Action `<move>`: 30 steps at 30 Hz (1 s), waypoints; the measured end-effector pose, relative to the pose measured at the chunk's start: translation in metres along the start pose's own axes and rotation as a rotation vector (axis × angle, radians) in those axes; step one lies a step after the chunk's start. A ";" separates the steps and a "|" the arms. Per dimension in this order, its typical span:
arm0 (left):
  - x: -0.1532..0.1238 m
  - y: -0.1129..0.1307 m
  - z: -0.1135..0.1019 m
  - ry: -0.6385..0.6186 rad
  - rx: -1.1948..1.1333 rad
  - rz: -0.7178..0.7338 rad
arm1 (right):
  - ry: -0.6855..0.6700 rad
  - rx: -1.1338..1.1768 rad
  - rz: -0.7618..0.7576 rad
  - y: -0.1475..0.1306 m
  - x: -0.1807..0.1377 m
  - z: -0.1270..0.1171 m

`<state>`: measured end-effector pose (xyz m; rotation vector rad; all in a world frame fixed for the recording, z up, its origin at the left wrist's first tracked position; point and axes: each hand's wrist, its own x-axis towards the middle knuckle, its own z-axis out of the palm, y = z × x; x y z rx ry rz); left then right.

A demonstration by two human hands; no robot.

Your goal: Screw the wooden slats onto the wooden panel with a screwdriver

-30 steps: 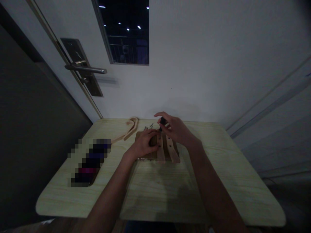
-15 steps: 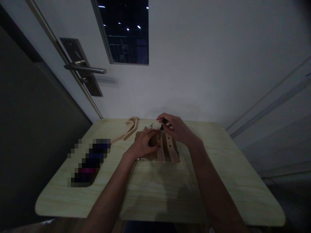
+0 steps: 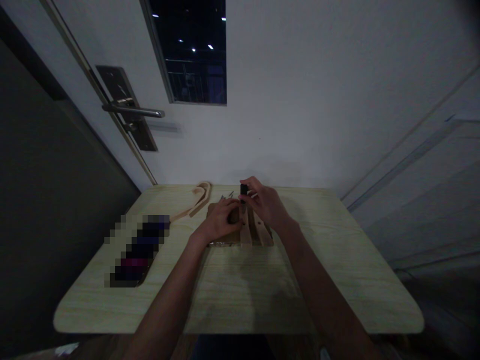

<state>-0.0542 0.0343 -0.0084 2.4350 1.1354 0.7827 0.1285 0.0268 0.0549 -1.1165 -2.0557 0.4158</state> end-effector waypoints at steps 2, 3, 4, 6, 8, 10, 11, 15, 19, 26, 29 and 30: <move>0.001 -0.001 0.000 0.007 0.003 0.021 | 0.097 0.024 -0.018 0.001 -0.007 0.003; 0.001 -0.001 0.000 0.015 0.002 0.041 | 0.129 0.037 -0.034 0.000 -0.010 0.003; 0.002 -0.002 0.000 0.011 0.004 0.049 | 0.140 0.055 -0.046 0.000 -0.013 0.004; 0.003 -0.004 0.000 0.007 0.007 0.069 | 0.133 0.103 -0.063 -0.002 -0.017 0.004; 0.004 -0.004 -0.002 0.000 -0.005 0.095 | 0.132 0.160 -0.073 -0.003 -0.020 0.005; 0.004 -0.002 -0.003 0.002 -0.021 0.085 | 0.146 0.191 -0.082 -0.002 -0.022 0.007; 0.004 0.000 -0.004 0.000 -0.025 0.078 | 0.169 0.212 -0.087 -0.002 -0.022 0.008; 0.004 0.004 -0.006 0.007 -0.034 0.037 | 0.202 0.303 -0.086 0.001 -0.020 0.016; 0.006 -0.001 -0.002 0.018 -0.041 0.019 | 0.264 0.351 -0.011 0.001 -0.014 0.020; 0.005 -0.005 0.004 0.063 -0.001 0.026 | -0.036 0.459 -0.049 0.002 0.001 0.005; 0.004 -0.003 0.003 0.067 0.008 0.040 | -0.065 0.487 -0.030 0.004 0.008 0.001; 0.004 -0.003 0.003 0.060 0.012 0.039 | -0.060 0.488 -0.027 0.005 0.011 0.001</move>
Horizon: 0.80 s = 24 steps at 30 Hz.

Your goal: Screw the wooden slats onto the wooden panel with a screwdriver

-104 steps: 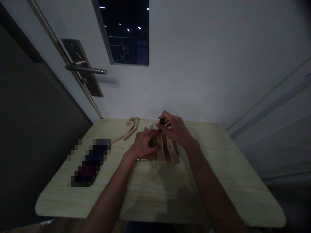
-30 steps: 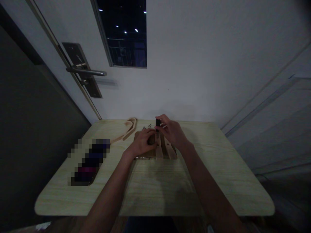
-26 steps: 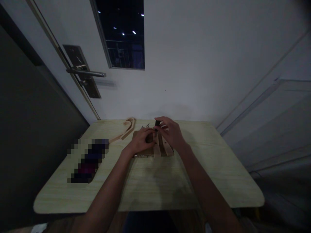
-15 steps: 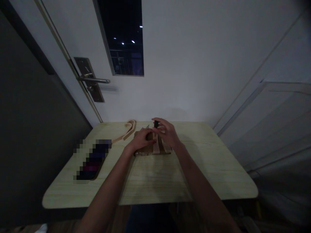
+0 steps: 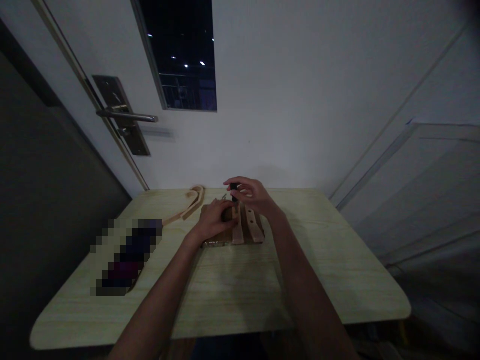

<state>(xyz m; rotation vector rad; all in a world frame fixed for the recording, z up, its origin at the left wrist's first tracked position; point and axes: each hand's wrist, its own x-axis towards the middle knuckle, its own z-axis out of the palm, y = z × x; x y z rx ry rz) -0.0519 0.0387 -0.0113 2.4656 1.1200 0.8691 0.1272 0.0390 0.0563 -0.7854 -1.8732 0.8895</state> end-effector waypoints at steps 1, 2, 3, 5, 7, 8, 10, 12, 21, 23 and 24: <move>0.000 0.000 0.000 0.002 0.001 -0.004 | 0.022 0.001 -0.004 0.001 0.003 -0.001; 0.000 0.000 0.000 0.011 -0.004 -0.007 | 0.046 0.002 -0.012 0.003 0.005 -0.002; 0.000 0.000 0.000 0.004 -0.015 -0.005 | 0.066 0.007 -0.021 0.005 0.008 -0.003; 0.000 0.000 -0.001 0.010 -0.029 -0.005 | 0.070 0.029 -0.032 0.009 0.012 -0.006; 0.000 0.000 -0.002 0.002 -0.030 -0.008 | 0.024 0.085 -0.022 0.011 0.014 -0.009; 0.000 0.001 -0.002 0.002 -0.029 -0.010 | -0.002 0.128 -0.011 0.012 0.015 -0.009; 0.000 0.002 -0.003 0.003 -0.034 -0.015 | -0.028 0.215 0.013 0.014 0.015 -0.008; 0.000 0.002 -0.003 0.001 -0.042 -0.021 | -0.018 0.264 0.031 0.015 0.013 -0.004; -0.001 0.002 0.000 0.001 -0.041 -0.029 | 0.206 0.145 -0.017 0.019 -0.013 0.017; -0.001 0.003 -0.001 0.002 -0.038 -0.031 | 0.236 0.130 -0.034 0.018 -0.018 0.018; -0.001 0.003 -0.001 0.003 -0.036 -0.032 | 0.233 0.126 -0.041 0.016 -0.020 0.018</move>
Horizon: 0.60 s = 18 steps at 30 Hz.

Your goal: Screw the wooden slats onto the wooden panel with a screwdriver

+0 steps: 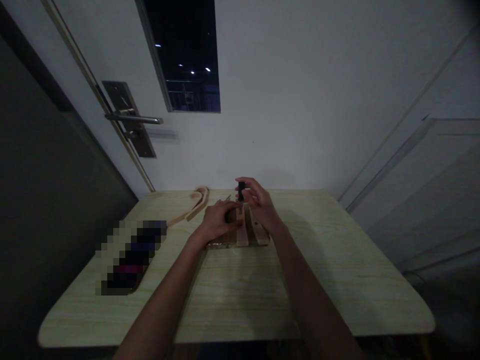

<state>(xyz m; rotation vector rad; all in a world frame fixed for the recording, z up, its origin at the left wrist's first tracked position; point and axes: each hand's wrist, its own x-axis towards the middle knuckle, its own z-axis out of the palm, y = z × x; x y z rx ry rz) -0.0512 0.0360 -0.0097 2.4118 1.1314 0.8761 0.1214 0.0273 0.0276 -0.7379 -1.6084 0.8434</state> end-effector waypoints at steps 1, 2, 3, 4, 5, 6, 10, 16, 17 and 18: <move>0.000 0.000 0.000 -0.002 0.002 0.001 | -0.002 -0.008 -0.003 -0.001 -0.001 0.000; 0.000 -0.001 0.000 -0.006 0.005 0.002 | 0.000 -0.019 -0.003 -0.002 -0.002 0.001; 0.000 -0.001 0.000 -0.012 0.009 0.005 | 0.009 -0.033 -0.001 -0.002 -0.003 0.002; 0.000 -0.002 0.000 -0.017 0.015 0.006 | 0.027 -0.049 0.002 -0.002 -0.003 0.003; 0.000 -0.002 0.000 -0.019 0.019 0.005 | 0.053 -0.065 0.002 -0.002 -0.004 0.004; 0.000 -0.003 0.000 -0.019 0.022 0.006 | 0.084 -0.079 0.003 -0.001 -0.004 0.005; -0.002 -0.002 0.001 -0.007 0.020 0.029 | 0.096 -0.099 -0.042 0.000 -0.006 0.007; -0.002 -0.001 0.001 0.004 0.029 0.045 | 0.005 -0.074 -0.062 -0.001 -0.009 0.008; -0.002 -0.001 0.001 0.003 0.032 0.046 | 0.014 -0.072 -0.059 0.000 -0.009 0.007; -0.002 -0.001 0.001 0.002 0.035 0.050 | 0.020 -0.068 -0.058 0.000 -0.009 0.006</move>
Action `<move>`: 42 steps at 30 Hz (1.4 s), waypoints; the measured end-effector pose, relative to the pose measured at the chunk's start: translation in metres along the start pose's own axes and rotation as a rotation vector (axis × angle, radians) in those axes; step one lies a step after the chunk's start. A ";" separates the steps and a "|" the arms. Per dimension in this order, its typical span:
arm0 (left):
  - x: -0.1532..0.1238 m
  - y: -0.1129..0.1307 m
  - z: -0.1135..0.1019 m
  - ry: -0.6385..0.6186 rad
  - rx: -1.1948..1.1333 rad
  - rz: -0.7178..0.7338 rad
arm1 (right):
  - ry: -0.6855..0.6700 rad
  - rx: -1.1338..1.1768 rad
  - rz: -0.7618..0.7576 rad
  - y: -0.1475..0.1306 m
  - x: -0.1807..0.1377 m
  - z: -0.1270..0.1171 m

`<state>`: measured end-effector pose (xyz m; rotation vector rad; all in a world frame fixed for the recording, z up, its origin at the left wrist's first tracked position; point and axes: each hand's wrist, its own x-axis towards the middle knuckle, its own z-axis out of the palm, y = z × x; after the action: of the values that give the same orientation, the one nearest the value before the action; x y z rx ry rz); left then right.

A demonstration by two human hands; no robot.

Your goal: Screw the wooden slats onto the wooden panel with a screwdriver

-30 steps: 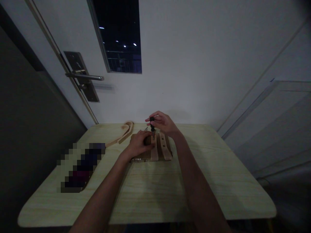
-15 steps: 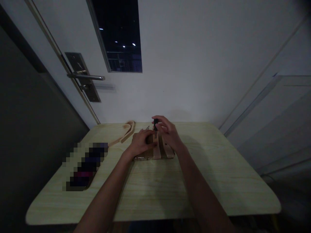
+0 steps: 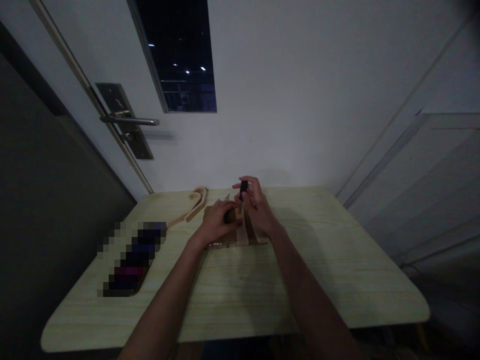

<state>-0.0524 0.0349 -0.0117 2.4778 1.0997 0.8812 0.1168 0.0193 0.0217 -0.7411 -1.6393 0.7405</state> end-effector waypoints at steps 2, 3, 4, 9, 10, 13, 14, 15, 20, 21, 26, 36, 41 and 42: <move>0.000 0.001 -0.001 -0.004 0.006 0.007 | 0.002 0.023 0.008 0.002 0.000 -0.001; 0.000 0.001 -0.001 -0.005 0.009 0.006 | 0.007 0.036 0.016 0.003 0.001 -0.002; 0.000 0.001 -0.001 -0.006 0.012 0.004 | 0.017 0.048 0.025 0.005 0.001 -0.002; -0.001 0.000 0.000 0.005 0.009 0.007 | 0.165 0.070 0.043 0.010 0.002 -0.001; -0.001 0.000 0.000 0.005 0.008 0.008 | 0.188 0.074 0.043 0.010 0.002 0.000; -0.001 0.000 0.000 -0.001 0.009 0.004 | 0.178 0.102 0.051 0.009 0.002 0.001; -0.001 0.000 0.000 -0.004 0.010 0.003 | 0.154 0.112 0.053 0.008 0.002 0.001; -0.001 0.001 0.000 -0.005 0.011 0.001 | 0.129 0.118 0.051 0.007 0.002 0.001; -0.002 0.002 -0.001 -0.010 0.013 -0.009 | 0.075 0.094 0.027 0.007 0.002 0.001; -0.002 0.002 -0.001 -0.011 0.013 -0.009 | 0.070 0.089 0.028 0.007 0.002 0.000; -0.002 0.003 -0.002 -0.015 0.008 -0.018 | 0.053 0.066 0.035 0.008 0.001 -0.001; -0.002 0.004 -0.003 -0.005 0.002 -0.016 | 0.024 -0.127 -0.062 0.007 0.000 -0.004; -0.003 0.002 -0.002 -0.004 -0.006 -0.004 | 0.008 -0.224 -0.106 0.008 0.001 -0.006; -0.003 0.002 -0.002 -0.004 -0.005 -0.006 | 0.006 -0.223 -0.106 0.008 0.001 -0.006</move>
<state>-0.0536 0.0316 -0.0105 2.4699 1.1017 0.8760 0.1229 0.0253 0.0169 -0.8056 -1.7593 0.4847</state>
